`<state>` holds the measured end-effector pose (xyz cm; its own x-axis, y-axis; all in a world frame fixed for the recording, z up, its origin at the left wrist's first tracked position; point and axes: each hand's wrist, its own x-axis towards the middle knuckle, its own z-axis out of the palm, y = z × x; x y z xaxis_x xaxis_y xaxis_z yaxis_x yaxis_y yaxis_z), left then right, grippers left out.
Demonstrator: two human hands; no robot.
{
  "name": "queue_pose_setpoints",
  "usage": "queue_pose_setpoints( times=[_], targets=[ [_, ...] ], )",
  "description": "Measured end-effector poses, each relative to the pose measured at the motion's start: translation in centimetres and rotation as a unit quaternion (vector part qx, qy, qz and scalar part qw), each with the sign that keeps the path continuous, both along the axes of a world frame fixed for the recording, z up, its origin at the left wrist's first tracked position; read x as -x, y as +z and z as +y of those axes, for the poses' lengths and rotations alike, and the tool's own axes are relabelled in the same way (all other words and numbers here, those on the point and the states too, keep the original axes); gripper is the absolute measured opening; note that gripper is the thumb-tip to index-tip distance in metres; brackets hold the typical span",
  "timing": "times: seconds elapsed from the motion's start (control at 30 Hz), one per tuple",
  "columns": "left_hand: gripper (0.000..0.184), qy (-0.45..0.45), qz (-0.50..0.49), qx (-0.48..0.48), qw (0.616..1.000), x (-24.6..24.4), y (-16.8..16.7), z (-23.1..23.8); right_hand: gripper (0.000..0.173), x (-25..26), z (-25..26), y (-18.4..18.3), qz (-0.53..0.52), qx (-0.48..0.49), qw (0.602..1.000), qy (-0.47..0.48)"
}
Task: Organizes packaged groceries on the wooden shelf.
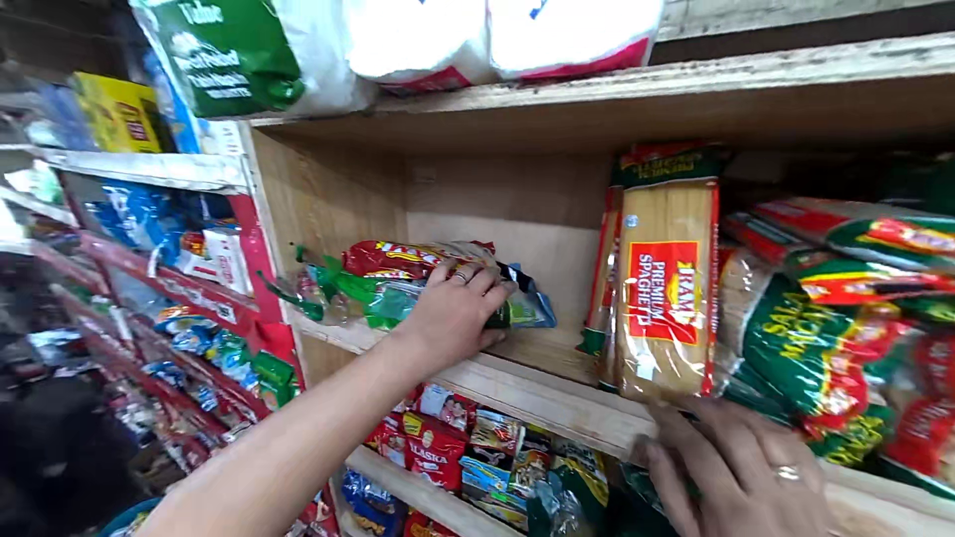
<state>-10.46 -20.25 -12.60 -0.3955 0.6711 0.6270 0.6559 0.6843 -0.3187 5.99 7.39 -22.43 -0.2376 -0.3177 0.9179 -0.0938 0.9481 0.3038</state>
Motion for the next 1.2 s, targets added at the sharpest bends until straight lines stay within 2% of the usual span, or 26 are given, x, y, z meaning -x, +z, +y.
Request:
queue_pose_setpoints(
  times=[0.1, 0.17, 0.33, 0.4, 0.47, 0.5, 0.57, 0.67, 0.8, 0.9, 1.0, 1.13, 1.2],
  targets=[
    [0.08, 0.021, 0.015, -0.016, 1.0, 0.5, 0.3, -1.4, 0.04, 1.4, -0.4, -0.9, 0.064, 0.01, 0.997, -0.044],
    [0.083, 0.02, 0.027, -0.019, 0.999, 1.0, 0.3, -1.8, 0.041, 1.4, -0.5, -1.0, 0.068, 0.031, 0.997, -0.036],
    [0.039, -0.028, 0.079, -0.04, 0.996, 3.9, 2.1, -3.6, 0.051, 0.6, -0.8, -0.2, 0.016, 0.05, 0.997, -0.06],
    [0.04, 0.03, 0.024, -0.072, 0.997, 4.7, 4.8, -5.7, 0.052, 0.7, -1.0, -0.1, 0.019, 0.048, 0.996, -0.079],
    [0.052, 0.111, -0.075, -0.117, 0.984, 5.6, 7.2, -8.4, 0.05, 0.6, -1.2, -0.4, 0.021, 0.044, 0.995, -0.087],
    [0.056, 0.136, -0.117, -0.138, 0.974, 6.4, 7.9, -9.9, 0.049, 0.6, -1.2, -0.4, 0.024, 0.042, 0.995, -0.086],
    [0.054, 0.151, -0.157, -0.167, 0.962, 7.9, 8.6, -12.1, 0.046, 0.8, -1.2, -0.4, 0.037, 0.042, 0.995, -0.08],
    [0.051, 0.214, -0.145, -0.188, 0.948, 8.4, 8.9, -11.7, 0.046, 1.0, -1.2, -0.7, 0.046, 0.044, 0.994, -0.084],
    [0.063, 0.308, -0.127, -0.231, 0.914, 8.3, 9.6, -9.7, 0.047, 0.8, -1.1, -0.6, 0.033, 0.043, 0.996, -0.077],
    [0.075, 0.342, -0.12, -0.249, 0.898, 8.5, 9.9, -8.8, 0.046, 0.6, -1.1, -0.6, 0.018, 0.041, 0.996, -0.072],
    [0.072, 0.339, -0.127, -0.218, 0.906, 8.4, 10.2, -8.7, 0.047, 0.5, -1.0, -0.5, 0.015, 0.038, 0.997, -0.069],
    [0.055, 0.268, -0.177, -0.103, 0.941, 6.4, 10.0, -9.7, 0.047, 0.6, -1.1, -0.5, 0.016, 0.039, 0.997, -0.067],
    [0.059, 0.253, -0.193, -0.049, 0.947, 5.4, 9.0, -9.8, 0.047, 0.6, -1.2, -0.6, 0.018, 0.041, 0.997, -0.07]
  ],
)
